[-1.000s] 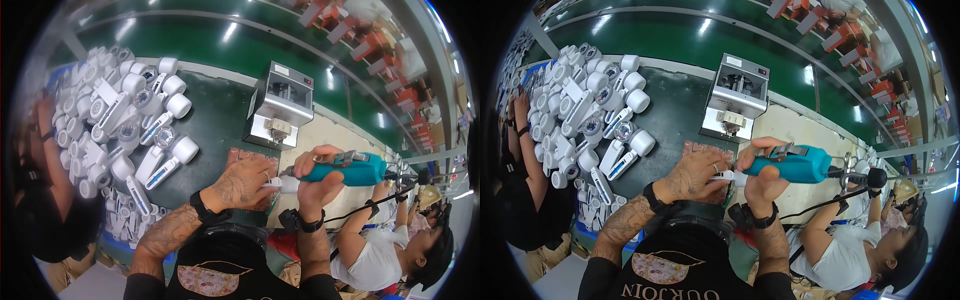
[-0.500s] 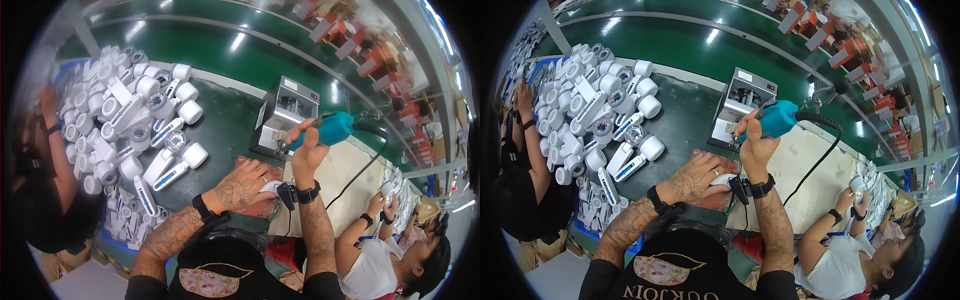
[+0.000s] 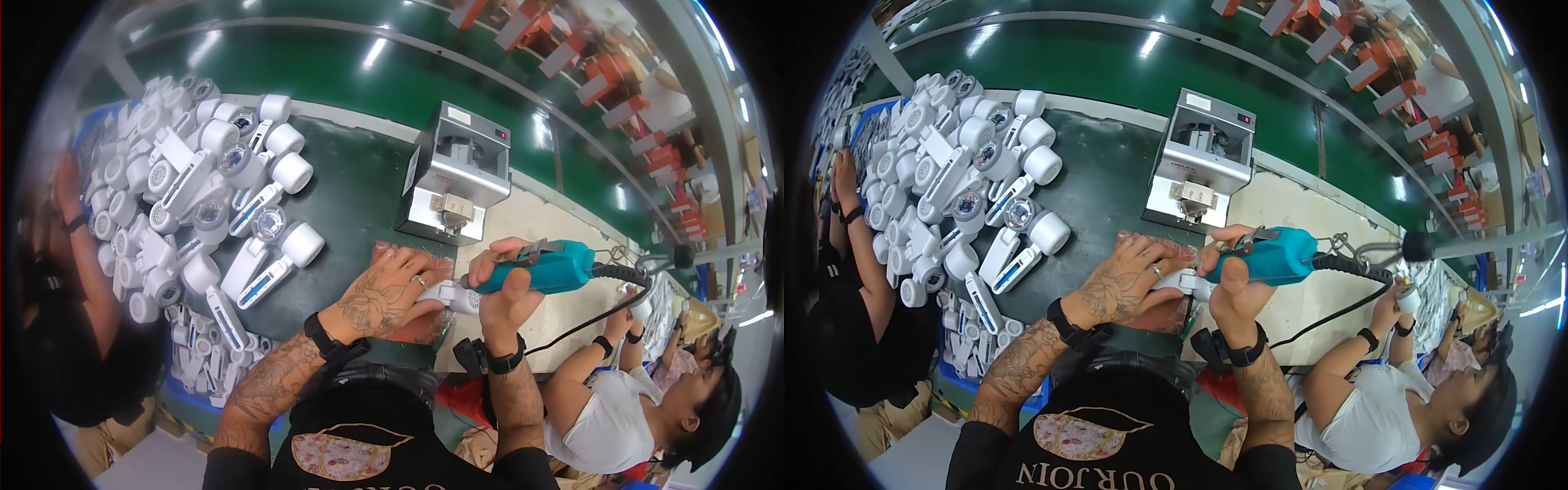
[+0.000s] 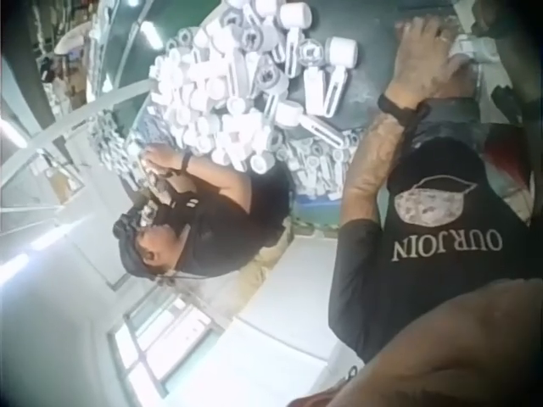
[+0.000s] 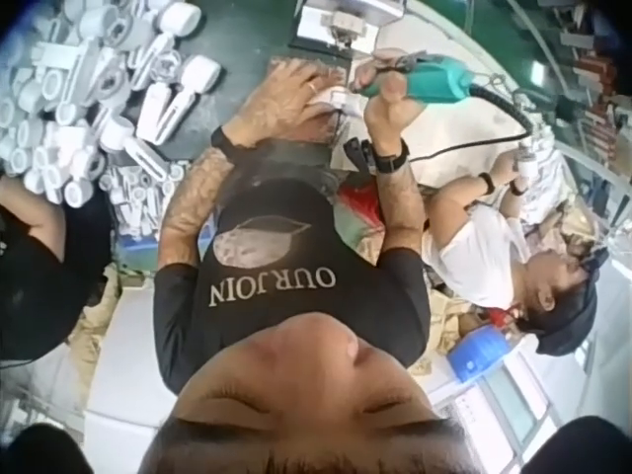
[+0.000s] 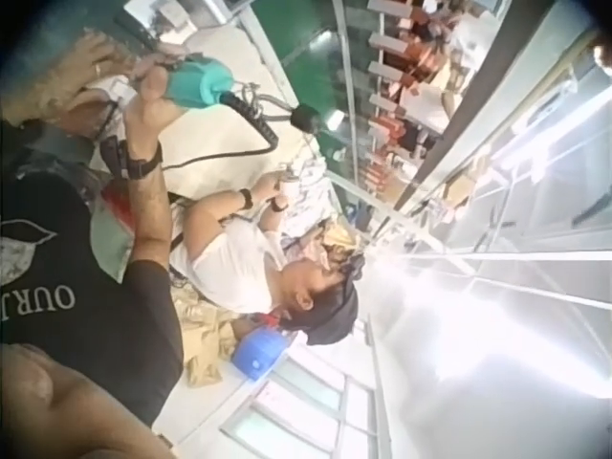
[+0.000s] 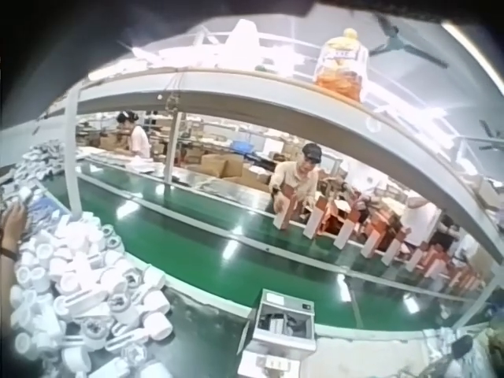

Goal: The person picks up a white plastic fan, fits a cover onto the handle, and drives a screw into it using a power screwdriver before placing it into a blue bin.

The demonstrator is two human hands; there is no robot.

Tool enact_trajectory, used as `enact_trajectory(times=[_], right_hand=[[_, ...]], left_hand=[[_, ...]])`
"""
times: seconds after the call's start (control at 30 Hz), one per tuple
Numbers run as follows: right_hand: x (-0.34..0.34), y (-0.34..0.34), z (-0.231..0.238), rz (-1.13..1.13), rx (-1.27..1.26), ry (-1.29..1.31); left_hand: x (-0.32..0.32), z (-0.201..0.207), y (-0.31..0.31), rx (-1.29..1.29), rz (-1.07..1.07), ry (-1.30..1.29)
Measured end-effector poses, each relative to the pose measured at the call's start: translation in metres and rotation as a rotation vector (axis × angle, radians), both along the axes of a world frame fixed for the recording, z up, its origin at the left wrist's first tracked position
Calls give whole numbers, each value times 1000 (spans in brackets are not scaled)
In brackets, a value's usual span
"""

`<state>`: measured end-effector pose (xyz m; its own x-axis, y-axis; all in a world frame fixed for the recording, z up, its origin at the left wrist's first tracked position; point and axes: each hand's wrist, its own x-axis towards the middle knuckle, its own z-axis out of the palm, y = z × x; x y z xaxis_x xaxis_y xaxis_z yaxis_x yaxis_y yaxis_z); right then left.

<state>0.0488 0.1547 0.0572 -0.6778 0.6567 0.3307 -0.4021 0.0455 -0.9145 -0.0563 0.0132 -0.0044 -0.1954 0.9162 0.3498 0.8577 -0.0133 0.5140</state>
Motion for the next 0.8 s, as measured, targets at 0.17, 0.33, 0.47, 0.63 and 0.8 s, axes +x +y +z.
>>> enact_trajectory(times=[0.17, 0.33, 0.47, 0.63, 0.8], right_hand=[[2, 1, -7, 6, -8, -4], [3, 1, -9, 19, 4, 5], [3, 3, -12, 20, 0, 2], [3, 4, -12, 35, 7, -12], [7, 3, -3, -4, 32, -2]], left_hand=[[1, 0, 0, -9, -5, -18], [4, 2, 0, 11, 39, -31], [3, 1, 1, 7, 34, -51], [3, 2, 1, 6, 40, -53], [2, 7, 2, 14, 39, -22]])
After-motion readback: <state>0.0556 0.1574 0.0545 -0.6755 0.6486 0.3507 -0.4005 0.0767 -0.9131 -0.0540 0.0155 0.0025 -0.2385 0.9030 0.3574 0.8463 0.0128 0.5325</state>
